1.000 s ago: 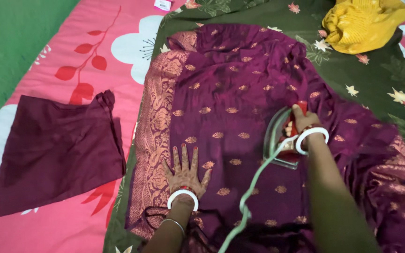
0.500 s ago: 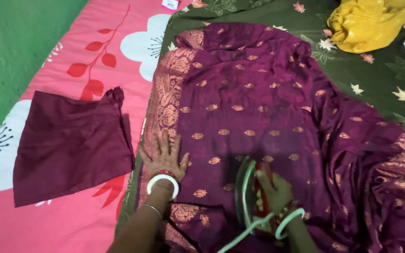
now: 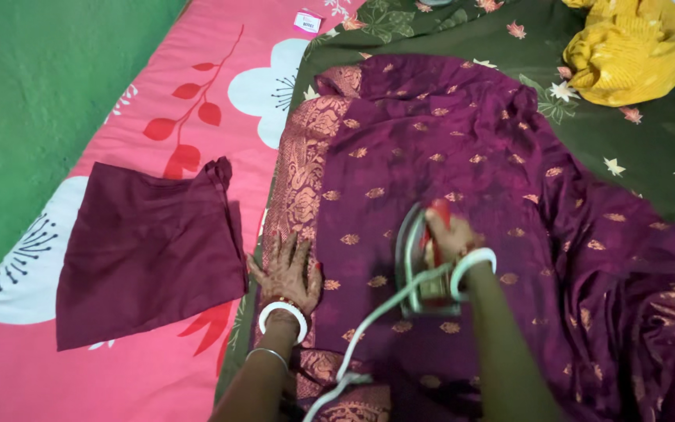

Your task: The person irons a purple patterned garment laid out on a bed. They repeatedly smooth the fabric with their hands and move a red electric iron across different sections of the cloth, including the border and main body, to remove wrinkles.

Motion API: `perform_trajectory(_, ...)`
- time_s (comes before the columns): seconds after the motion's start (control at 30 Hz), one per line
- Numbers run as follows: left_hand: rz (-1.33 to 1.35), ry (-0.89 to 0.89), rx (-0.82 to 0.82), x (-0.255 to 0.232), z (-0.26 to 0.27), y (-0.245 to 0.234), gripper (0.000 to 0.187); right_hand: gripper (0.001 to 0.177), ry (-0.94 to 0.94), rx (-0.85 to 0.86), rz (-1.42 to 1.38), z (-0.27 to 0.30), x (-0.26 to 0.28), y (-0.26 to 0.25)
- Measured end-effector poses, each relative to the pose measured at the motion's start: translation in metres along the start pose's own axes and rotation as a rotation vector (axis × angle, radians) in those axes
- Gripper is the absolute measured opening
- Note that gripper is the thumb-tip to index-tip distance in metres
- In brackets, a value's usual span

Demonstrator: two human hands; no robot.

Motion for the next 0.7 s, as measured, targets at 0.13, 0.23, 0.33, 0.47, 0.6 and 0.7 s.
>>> perform_trajectory(0.13,0.071,0.012,-0.065,0.000,0.006,-0.002,0.054,0.053,-0.080,0.122,-0.053,0.077,-0.071,0.031)
perform_trajectory(0.23,0.083,-0.001,-0.014,0.001,0.007,-0.005,0.052,0.044,0.088,0.197,-0.027,0.109,-0.102,0.045)
perform_trajectory(0.33,0.090,0.007,-0.011,0.000,0.006,-0.004,0.055,0.043,-0.017,0.190,-0.010,0.099,-0.095,0.052)
perform_trajectory(0.47,0.081,0.058,-0.120,0.003,0.008,0.000,0.061,0.054,-0.347,0.095,0.087,0.045,-0.022,0.057)
perform_trajectory(0.6,0.083,0.042,-0.068,0.006,0.005,0.006,0.066,0.049,-0.143,0.180,-0.111,-0.006,0.068,0.070)
perform_trajectory(0.7,0.085,0.010,-0.043,0.003,0.004,0.002,0.064,0.043,-0.171,0.302,-0.049,-0.005,0.110,0.087)
Point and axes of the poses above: each hand's wrist, its own z-axis away from the middle knuckle, its own y-axis out of the palm, x = y × z, the point moved 4 cm from there along -z, towards the middle knuckle, and after that the axes turned 11 degrees about y, right-handed, at the moved point
